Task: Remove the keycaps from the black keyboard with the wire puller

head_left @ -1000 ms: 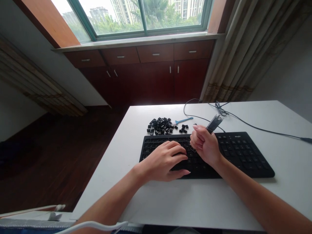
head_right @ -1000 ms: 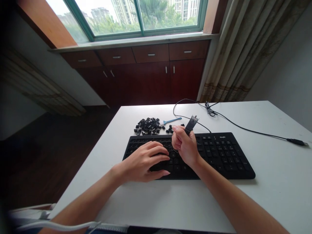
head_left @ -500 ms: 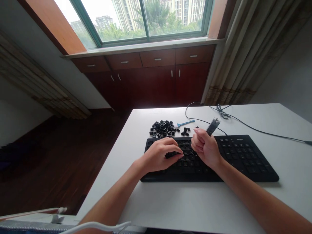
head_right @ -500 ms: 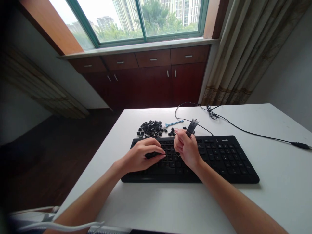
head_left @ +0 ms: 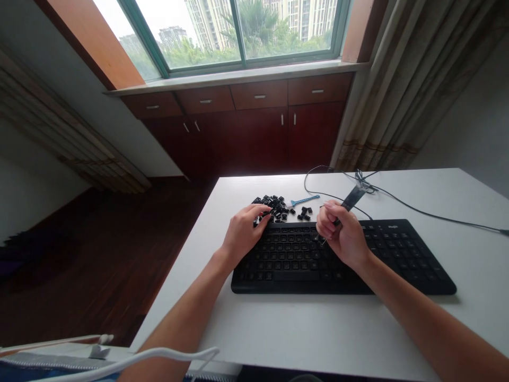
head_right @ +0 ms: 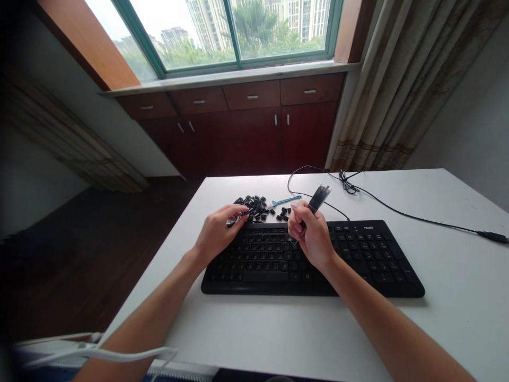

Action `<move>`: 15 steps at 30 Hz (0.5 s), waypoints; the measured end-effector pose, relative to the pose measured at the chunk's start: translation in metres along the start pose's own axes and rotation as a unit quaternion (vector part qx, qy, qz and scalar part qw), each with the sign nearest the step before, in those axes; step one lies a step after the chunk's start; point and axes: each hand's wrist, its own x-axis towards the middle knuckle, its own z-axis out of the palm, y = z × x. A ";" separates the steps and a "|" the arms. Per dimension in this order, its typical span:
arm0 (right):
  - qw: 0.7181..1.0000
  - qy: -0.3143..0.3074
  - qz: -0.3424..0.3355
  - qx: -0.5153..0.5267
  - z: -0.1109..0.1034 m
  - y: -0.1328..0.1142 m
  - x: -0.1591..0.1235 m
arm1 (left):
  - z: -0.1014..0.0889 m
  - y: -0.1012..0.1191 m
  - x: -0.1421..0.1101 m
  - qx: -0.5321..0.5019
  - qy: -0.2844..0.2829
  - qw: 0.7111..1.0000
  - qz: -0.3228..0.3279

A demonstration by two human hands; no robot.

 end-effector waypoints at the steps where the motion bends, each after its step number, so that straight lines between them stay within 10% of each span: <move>1: 1.000 0.005 0.001 -0.011 0.000 -0.005 0.002 | 0.000 0.002 0.000 0.005 0.001 1.000 0.002; 15: 0.997 0.063 -0.039 -0.019 -0.005 -0.005 0.004 | 0.007 0.046 -0.014 0.000 -0.039 0.989 0.143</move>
